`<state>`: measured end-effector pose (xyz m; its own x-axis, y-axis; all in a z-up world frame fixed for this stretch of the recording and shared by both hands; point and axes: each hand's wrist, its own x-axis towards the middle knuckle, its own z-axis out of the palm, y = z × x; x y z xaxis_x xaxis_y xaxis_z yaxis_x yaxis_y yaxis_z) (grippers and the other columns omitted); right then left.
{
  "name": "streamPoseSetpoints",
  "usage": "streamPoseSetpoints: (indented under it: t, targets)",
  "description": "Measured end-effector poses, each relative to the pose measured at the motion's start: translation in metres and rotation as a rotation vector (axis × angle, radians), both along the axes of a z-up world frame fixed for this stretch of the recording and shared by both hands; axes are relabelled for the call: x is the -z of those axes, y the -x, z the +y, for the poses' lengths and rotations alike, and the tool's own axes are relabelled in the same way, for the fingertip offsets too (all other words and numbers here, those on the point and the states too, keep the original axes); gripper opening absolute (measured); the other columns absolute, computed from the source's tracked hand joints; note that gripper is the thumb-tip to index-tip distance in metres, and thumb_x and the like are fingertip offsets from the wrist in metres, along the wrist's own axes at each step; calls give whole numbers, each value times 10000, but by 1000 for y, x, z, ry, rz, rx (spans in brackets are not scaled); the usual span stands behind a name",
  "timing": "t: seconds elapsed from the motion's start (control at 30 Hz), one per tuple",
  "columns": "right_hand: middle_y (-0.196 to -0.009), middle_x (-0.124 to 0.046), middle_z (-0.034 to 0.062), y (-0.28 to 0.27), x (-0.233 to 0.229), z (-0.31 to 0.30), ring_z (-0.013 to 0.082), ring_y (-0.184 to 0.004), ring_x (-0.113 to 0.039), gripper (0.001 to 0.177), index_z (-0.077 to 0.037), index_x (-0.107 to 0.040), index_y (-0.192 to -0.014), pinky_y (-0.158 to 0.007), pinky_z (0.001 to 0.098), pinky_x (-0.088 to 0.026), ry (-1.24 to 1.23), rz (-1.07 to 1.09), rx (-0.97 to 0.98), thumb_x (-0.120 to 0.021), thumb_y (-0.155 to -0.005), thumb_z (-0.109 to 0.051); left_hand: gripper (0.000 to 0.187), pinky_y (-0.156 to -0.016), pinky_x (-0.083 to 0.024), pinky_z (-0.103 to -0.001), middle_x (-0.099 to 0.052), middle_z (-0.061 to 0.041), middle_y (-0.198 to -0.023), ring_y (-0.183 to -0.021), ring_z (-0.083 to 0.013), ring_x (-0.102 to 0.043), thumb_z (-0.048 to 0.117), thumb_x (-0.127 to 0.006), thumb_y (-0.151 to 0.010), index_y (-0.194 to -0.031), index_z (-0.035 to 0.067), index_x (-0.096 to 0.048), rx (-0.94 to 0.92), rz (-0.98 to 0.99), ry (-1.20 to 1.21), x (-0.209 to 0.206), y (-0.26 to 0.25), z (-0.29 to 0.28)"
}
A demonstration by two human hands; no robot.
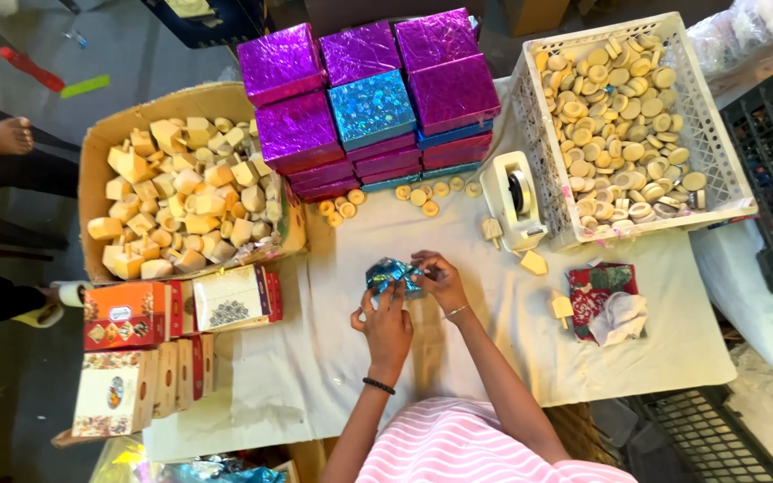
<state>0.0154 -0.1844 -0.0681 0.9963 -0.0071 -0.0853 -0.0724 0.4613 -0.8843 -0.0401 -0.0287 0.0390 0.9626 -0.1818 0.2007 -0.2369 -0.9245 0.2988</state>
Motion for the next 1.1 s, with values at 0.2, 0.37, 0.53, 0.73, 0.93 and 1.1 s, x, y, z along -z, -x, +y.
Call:
streamPoseSetpoints:
  t: [0.2, 0.37, 0.53, 0.73, 0.93, 1.1]
  targets:
    - [-1278, -688, 118, -1, -13, -9, 220, -1197, -645, 160, -4, -763, -913, -1030, 345, -508, 417, -305, -19, -694, -811, 98, 537, -981, -265, -571, -589, 0, -1404, -1309, -346, -429, 123, -681, -817, -1346, 211, -645, -38, 14, 56, -2, -2, -3]
    - [-1162, -748, 116, -1, 11, -17, 201, -1157, -668, 202, -31, -793, -1069, -1027, 315, -514, 473, -239, -81, -677, -914, 28, 486, -979, -338, -537, -662, -1, -1265, -1231, -299, -506, 100, -712, -804, -1277, 210, -695, -36, 55, 283, 5, -6, 7]
    - [-1166, -711, 95, -1, -13, -13, 180, -1077, -662, 194, -52, -786, -1054, -951, 304, -527, 442, -141, -109, -663, -910, -14, 366, -882, -528, -373, -640, -84, -1167, -1043, -262, -612, 57, -739, -882, -1232, 141, -677, -244, -109, 732, 1, -17, 13]
    - [-1131, -729, 98, 2, -17, -7, 181, -1074, -663, 193, -44, -788, -1054, -944, 295, -513, 492, -204, -81, -672, -906, 3, 255, -756, -546, -340, -697, -97, -1005, -906, -242, -665, 104, -779, -859, -1097, 50, -704, -343, -76, 789, -4, -30, 21]
    - [-1107, -729, 88, 1, -19, -11, 172, -1029, -656, 215, -54, -793, -1058, -906, 289, -517, 518, -199, -84, -676, -892, 17, 133, -813, -543, -394, -733, -95, -953, -918, -285, -662, 94, -773, -866, -993, 65, -745, -208, -205, 549, 1, -30, 10]
    - [-1077, -732, 86, 0, -29, -8, 186, -1026, -649, 221, -52, -800, -1043, -905, 296, -519, 539, -178, -60, -675, -880, 31, 87, -798, -540, -414, -720, -96, -911, -901, -302, -652, 83, -761, -868, -954, 72, -758, -126, -168, 417, 4, -32, 8]
